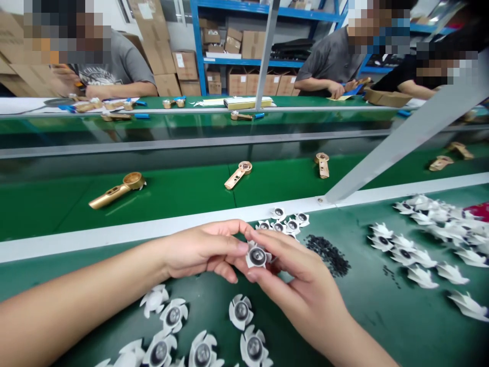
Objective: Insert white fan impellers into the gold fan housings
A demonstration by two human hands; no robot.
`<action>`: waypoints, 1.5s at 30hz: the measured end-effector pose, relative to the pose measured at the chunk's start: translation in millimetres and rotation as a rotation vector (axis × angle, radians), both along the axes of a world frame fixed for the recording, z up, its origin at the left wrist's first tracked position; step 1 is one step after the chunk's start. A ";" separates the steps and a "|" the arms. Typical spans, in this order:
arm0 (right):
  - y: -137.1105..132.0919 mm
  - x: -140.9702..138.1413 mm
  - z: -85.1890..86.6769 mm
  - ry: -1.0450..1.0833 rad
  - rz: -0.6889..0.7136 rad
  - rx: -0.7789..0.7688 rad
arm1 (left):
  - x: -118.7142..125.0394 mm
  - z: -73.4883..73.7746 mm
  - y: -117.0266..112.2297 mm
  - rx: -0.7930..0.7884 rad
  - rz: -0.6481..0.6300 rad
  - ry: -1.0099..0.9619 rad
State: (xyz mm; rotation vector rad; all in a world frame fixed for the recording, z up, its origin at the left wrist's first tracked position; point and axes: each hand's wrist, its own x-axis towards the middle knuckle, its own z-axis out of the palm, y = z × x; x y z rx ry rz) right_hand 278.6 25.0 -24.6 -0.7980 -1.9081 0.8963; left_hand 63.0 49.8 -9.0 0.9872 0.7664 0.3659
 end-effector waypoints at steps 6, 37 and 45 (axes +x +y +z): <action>-0.5 -1.4 0.9 0.173 -0.109 -0.292 | -2.2 8.9 50.4 0.741 0.154 0.691; -2.5 -1.8 27.4 0.516 -0.249 -0.930 | 12.0 8.0 -9.2 1.079 0.006 0.896; 0.4 0.7 16.8 0.553 -0.219 -0.908 | 7.4 -2.5 -7.2 1.345 -0.063 1.051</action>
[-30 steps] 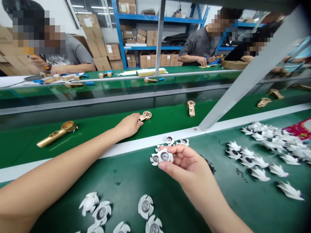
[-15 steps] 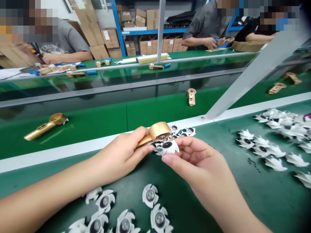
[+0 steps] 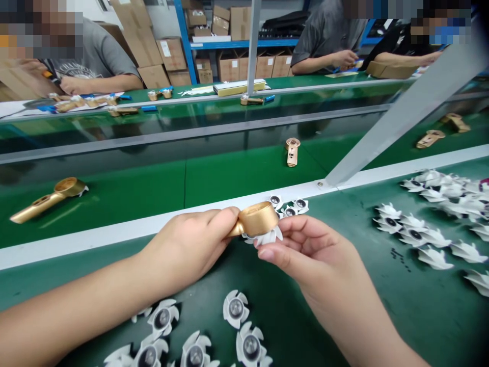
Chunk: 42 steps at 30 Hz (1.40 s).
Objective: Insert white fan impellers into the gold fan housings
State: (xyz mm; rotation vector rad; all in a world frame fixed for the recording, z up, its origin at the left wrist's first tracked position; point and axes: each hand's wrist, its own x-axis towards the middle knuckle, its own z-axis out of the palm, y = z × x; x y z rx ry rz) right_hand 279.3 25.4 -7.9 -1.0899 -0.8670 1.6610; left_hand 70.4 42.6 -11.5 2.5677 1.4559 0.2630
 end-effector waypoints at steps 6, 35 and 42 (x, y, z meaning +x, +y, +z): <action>4.5 4.3 -6.0 0.048 0.038 -0.113 | -1.5 -2.0 1.7 0.177 -0.103 0.071; 23.7 35.3 -3.9 -0.246 -0.061 0.144 | -74.6 -3.4 75.6 0.050 0.453 0.279; -3.6 96.9 -24.3 -1.374 -0.061 0.749 | -94.9 10.0 -22.0 -0.198 0.166 0.054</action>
